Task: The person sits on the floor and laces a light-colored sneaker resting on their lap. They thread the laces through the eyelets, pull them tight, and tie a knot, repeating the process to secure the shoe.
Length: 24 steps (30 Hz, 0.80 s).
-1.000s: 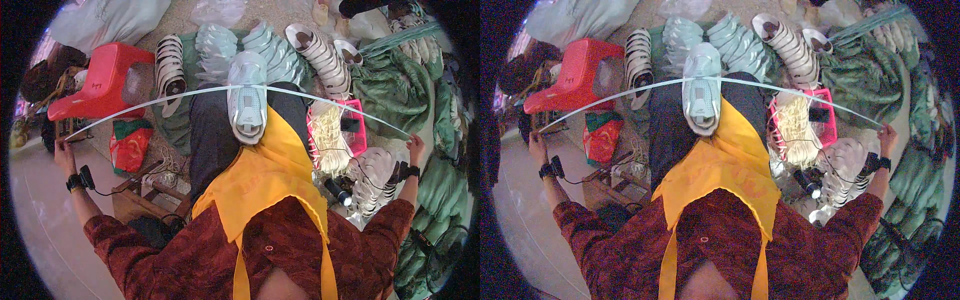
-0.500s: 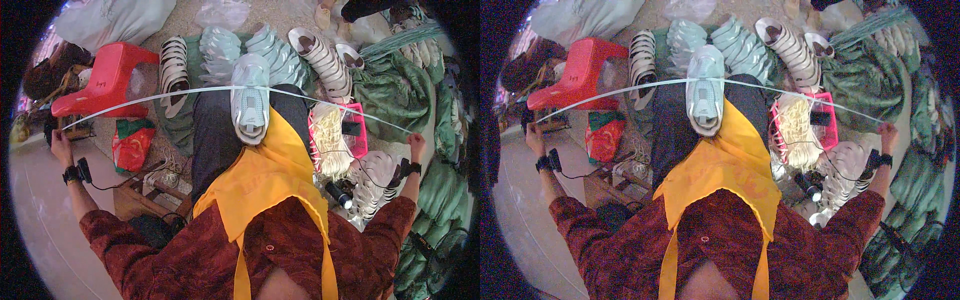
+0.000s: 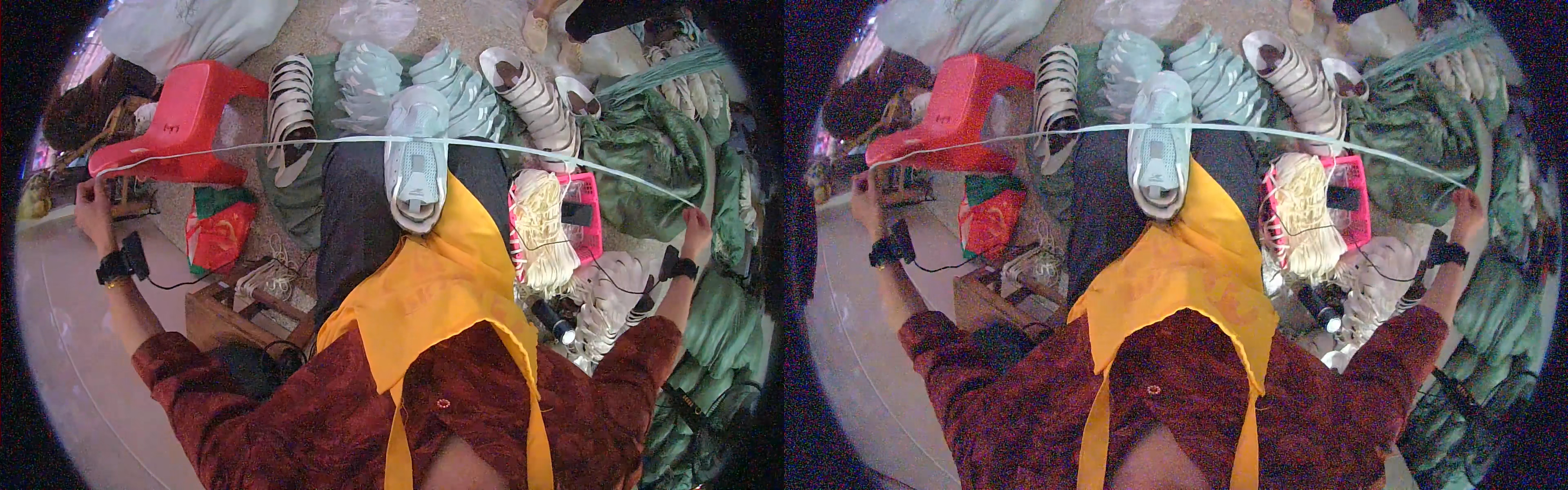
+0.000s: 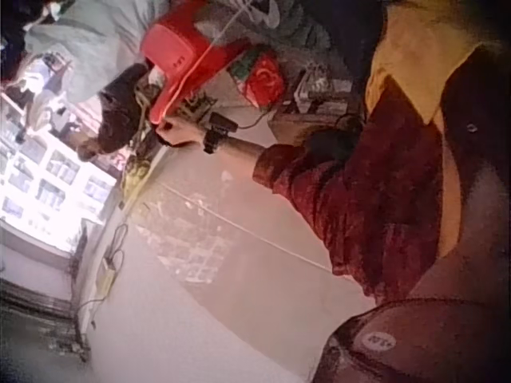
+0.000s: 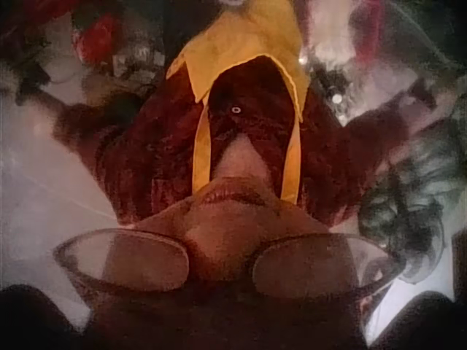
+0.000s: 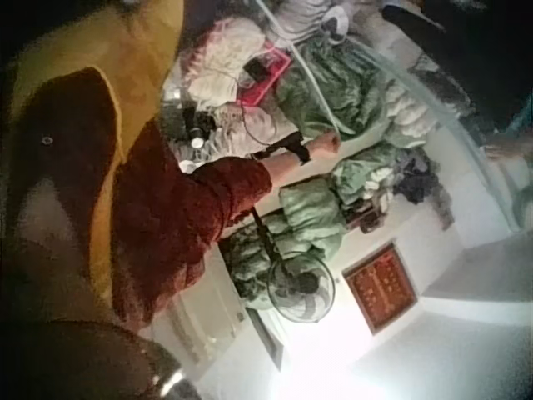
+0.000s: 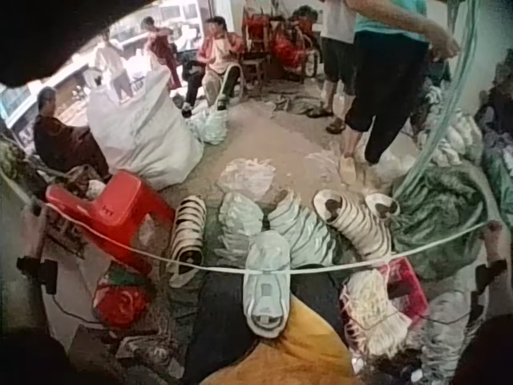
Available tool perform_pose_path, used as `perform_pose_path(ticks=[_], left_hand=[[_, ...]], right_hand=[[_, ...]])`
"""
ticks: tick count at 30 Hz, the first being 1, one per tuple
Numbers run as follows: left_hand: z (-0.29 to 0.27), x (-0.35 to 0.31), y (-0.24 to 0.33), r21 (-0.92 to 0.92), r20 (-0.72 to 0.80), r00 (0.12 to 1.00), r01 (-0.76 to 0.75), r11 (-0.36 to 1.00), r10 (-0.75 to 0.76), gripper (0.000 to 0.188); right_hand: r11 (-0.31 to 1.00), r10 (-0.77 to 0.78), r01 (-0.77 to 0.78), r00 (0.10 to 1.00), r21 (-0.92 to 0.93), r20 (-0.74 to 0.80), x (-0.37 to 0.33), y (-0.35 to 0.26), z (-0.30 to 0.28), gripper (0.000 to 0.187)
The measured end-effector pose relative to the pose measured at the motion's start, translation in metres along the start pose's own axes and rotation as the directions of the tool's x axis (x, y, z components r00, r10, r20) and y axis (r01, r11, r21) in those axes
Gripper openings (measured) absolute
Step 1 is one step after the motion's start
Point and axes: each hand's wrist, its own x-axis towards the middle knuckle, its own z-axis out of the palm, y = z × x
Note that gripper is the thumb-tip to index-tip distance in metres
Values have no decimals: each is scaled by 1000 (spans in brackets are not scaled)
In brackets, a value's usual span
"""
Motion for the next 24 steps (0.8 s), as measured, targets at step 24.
perform_pose_path(ticks=[24], left_hand=[[115,-231,394,-812,481,739,173,558,472,8]], right_hand=[[803,-595,527,687,278,417,-226,-369,375,10]])
